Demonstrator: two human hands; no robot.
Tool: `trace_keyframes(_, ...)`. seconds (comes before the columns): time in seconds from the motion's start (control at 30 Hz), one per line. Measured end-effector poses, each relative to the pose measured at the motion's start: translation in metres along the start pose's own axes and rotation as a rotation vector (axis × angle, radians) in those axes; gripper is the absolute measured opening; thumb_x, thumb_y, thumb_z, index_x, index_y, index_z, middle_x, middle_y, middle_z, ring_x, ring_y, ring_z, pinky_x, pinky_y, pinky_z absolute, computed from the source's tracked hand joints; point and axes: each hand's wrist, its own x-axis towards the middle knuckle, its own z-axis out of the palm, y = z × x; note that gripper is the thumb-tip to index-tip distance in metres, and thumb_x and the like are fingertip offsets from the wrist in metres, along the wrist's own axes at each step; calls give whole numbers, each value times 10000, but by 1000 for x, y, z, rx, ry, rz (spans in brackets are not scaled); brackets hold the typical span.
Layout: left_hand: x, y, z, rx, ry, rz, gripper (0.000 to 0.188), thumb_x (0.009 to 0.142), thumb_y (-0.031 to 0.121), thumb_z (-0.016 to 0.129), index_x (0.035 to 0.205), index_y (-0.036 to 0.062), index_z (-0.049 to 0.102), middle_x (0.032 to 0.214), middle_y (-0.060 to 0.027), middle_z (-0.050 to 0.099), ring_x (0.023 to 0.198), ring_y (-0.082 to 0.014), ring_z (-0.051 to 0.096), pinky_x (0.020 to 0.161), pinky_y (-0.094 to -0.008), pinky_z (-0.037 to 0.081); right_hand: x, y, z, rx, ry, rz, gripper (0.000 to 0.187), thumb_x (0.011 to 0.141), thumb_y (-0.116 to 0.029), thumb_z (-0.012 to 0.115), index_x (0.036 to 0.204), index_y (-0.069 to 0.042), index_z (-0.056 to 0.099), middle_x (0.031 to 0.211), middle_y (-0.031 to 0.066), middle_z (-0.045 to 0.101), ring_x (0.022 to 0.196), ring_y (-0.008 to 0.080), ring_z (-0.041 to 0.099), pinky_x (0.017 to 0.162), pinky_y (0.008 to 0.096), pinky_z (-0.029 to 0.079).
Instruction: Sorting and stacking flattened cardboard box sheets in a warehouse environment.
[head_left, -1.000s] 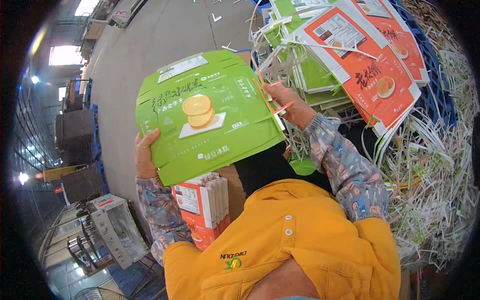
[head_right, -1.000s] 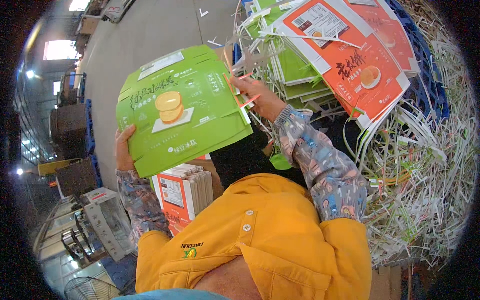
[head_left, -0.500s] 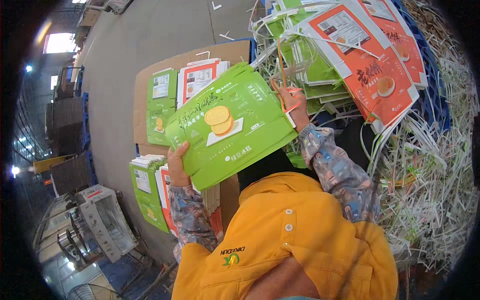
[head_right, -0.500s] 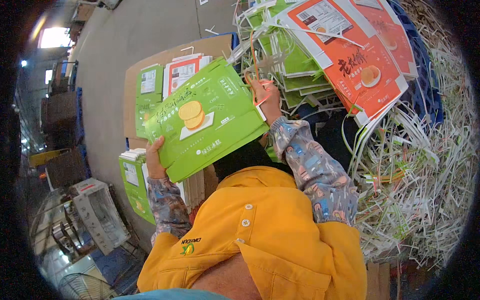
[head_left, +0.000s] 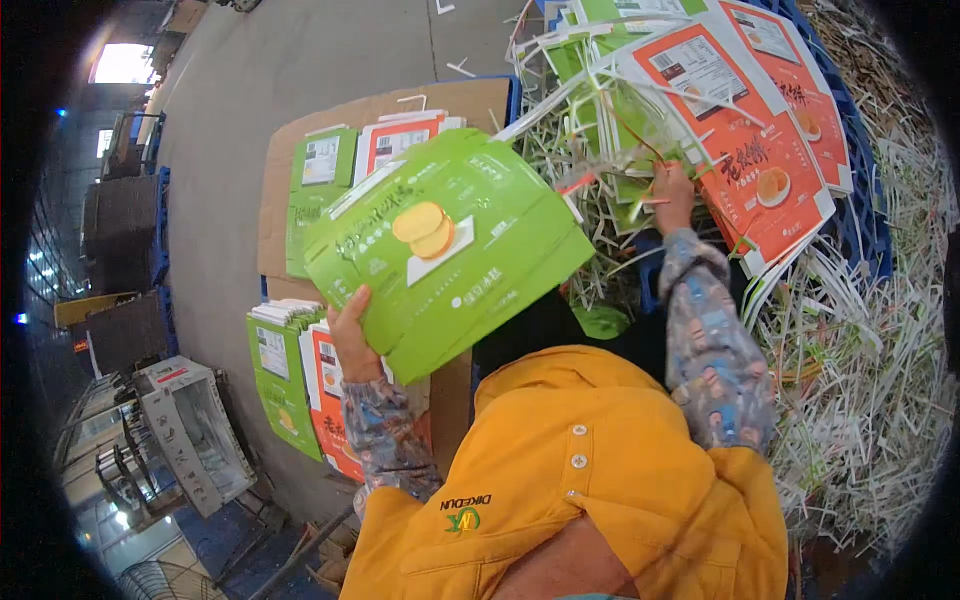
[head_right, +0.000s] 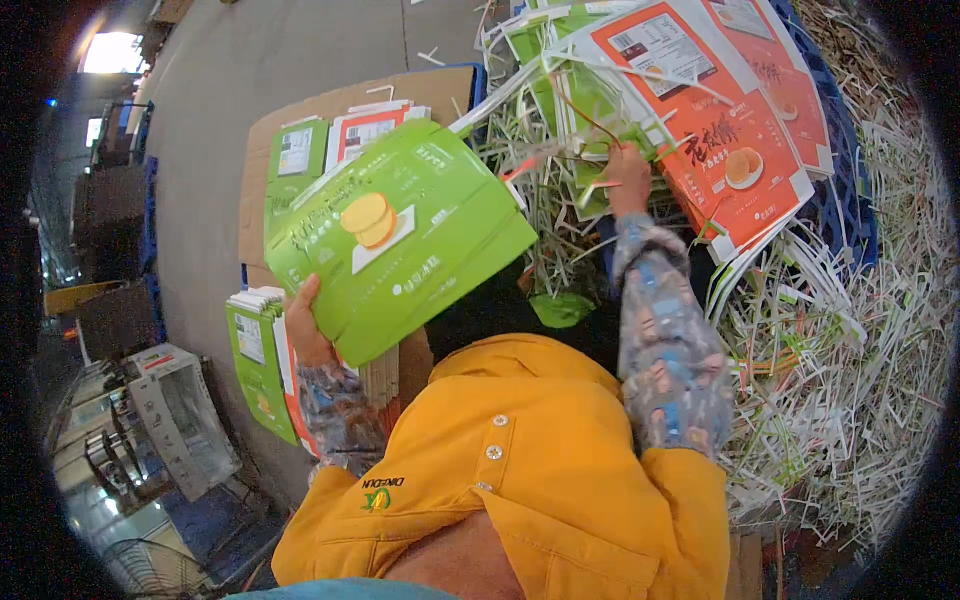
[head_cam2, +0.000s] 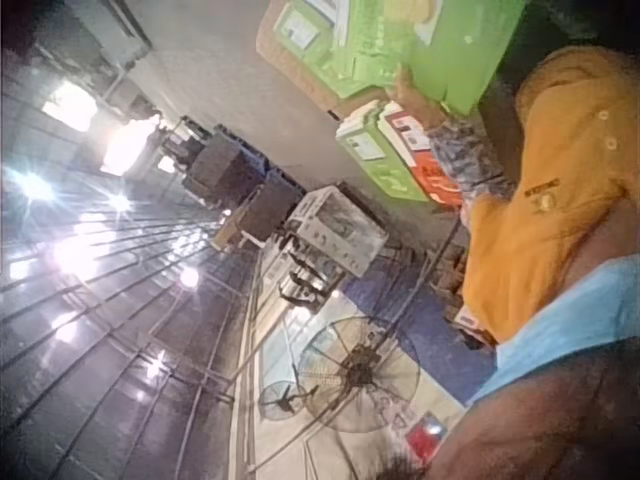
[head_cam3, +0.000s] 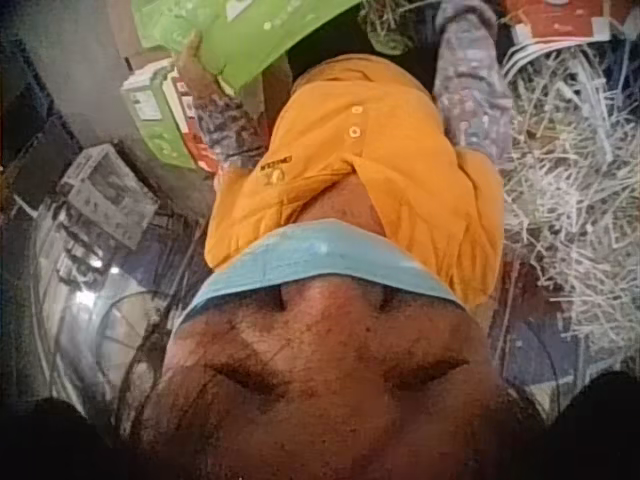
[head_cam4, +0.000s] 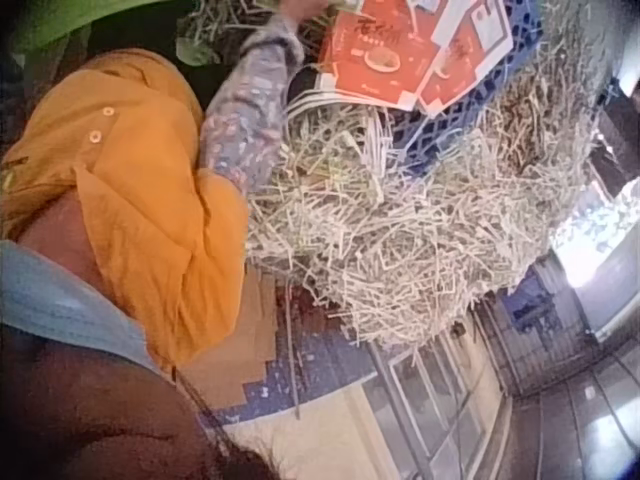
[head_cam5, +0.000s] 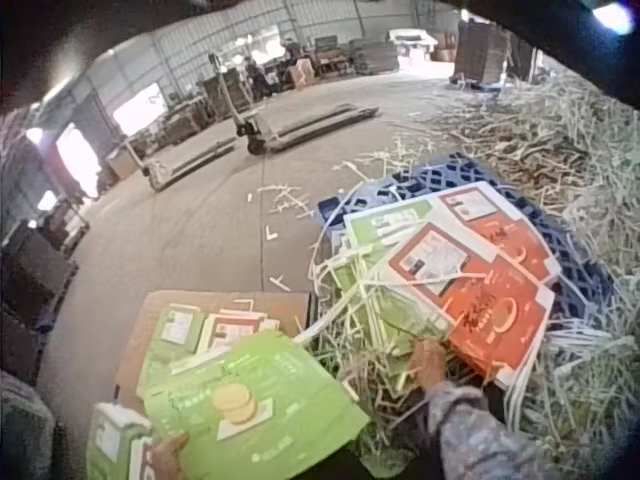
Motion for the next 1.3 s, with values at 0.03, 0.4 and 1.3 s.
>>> trace_keyframes(0.03,1,3,-4,30,11,-15,410,731,-36,527,1126,-43,419,1012,-162,543,863,-265,575,726,-358,504,-2,6,-14,-9,-6,9,307,801,-305,533,860,-4,541,655,134,559,627,229,560,574,384,414)
trace_keyframes(0.4,1,2,-12,10,-9,-74,418,745,-4,502,1146,-48,392,1044,-188,521,868,-281,574,711,-370,513,-37,-104,-55,241,-800,-144,286,830,-276,529,823,7,569,681,19,556,617,70,491,559,221,395)
trace_keyframes(1.3,3,46,115,-339,-224,28,379,814,85,494,1164,-20,397,1093,-168,512,944,-280,548,803,-393,470,-90,-137,-106,1386,-850,-39,541,784,-356,580,1187,-40,406,1161,113,470,1054,224,468,840,376,411)
